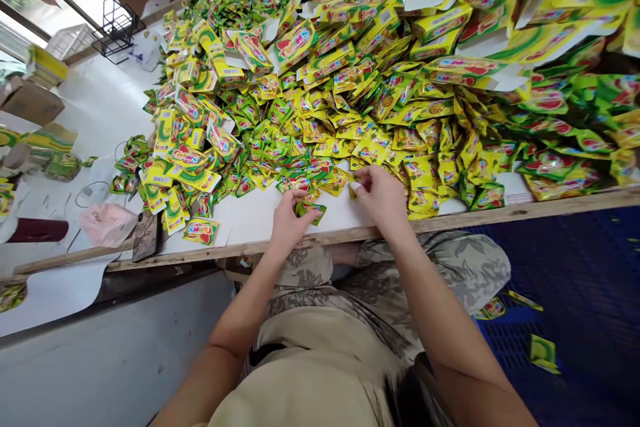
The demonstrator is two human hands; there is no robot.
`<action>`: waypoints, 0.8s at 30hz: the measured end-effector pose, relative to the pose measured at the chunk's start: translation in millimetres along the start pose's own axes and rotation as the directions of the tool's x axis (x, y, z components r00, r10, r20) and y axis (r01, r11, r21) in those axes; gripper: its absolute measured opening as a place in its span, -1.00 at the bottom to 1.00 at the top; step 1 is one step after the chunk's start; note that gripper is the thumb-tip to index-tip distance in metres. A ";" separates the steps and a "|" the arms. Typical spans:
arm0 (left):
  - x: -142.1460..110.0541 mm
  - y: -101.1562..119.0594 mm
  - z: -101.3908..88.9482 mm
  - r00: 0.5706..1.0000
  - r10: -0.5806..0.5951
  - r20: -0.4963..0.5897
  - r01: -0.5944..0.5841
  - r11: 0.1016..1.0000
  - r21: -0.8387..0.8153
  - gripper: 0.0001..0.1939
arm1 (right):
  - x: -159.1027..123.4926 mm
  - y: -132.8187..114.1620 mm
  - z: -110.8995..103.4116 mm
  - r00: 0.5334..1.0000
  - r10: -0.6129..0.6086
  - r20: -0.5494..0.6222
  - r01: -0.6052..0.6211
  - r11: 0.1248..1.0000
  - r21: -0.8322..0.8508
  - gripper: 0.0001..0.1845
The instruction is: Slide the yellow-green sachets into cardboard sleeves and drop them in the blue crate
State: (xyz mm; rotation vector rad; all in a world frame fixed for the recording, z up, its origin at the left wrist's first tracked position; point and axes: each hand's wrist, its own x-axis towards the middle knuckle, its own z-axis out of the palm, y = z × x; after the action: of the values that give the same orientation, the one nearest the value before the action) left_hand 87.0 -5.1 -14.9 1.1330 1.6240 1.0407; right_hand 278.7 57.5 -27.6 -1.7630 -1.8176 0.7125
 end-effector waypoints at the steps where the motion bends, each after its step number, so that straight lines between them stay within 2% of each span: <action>1: 0.7 -0.6 0.0 1.000 -0.018 -0.009 0.017 0.996 -0.092 -0.64 | -1.3 2.7 -1.9 1.000 0.006 -0.014 -0.006 1.000 0.006 -0.75; 4: 3.6 2.0 2.2 0.991 -0.130 -0.030 0.111 0.926 -0.360 -0.59 | -2.6 -2.1 -1.3 0.998 -0.044 -0.045 0.041 0.998 -0.052 -0.77; 7: 4.6 9.1 5.4 0.964 -0.265 0.000 0.221 0.804 -0.553 -0.43 | 2.2 -20.6 8.9 0.994 -0.112 -0.001 0.110 0.978 -0.179 -0.69; 10: 1.8 13.8 6.4 0.949 -0.312 0.042 0.275 0.756 -0.593 -0.35 | 8.3 -33.7 18.5 0.990 -0.119 0.079 0.135 0.960 -0.245 -0.59; 13: -3.4 11.5 5.2 0.959 -0.283 -0.016 0.217 0.772 -0.598 -0.34 | 7.6 -30.6 13.8 0.992 -0.099 0.083 0.111 0.982 -0.154 -0.56; 17: -13.1 6.6 4.5 0.977 -0.085 -0.195 -0.040 0.827 -0.561 -0.51 | -7.2 -17.8 -10.7 0.992 0.025 -0.124 -0.025 1.000 0.003 -0.70; 19: -18.9 8.1 6.1 0.968 0.078 -0.237 -0.186 0.861 -0.473 -0.69 | -19.1 -17.6 -18.3 0.985 0.088 -0.149 -0.069 0.990 0.126 -0.76; 21: -24.2 11.9 8.5 0.940 0.261 -0.222 -0.326 0.881 -0.343 -0.86 | -31.8 -23.1 -17.7 0.994 0.107 0.013 -0.104 0.925 0.367 -0.75; 23: -28.0 15.5 10.4 0.892 0.421 -0.165 -0.448 0.875 -0.185 -0.94 | -42.6 -31.3 -11.3 0.971 0.061 0.233 -0.197 0.757 0.624 -0.73; 24: -29.2 16.8 10.6 0.869 0.479 -0.126 -0.492 0.864 -0.105 -0.90 | -46.7 -35.2 -7.7 0.953 0.033 0.302 -0.248 0.656 0.713 -0.72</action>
State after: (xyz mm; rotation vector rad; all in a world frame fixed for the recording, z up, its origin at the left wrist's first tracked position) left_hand 106.8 -27.6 3.7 1.4602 1.3379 1.5260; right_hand 259.5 10.2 2.0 -1.2707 -1.2181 1.5651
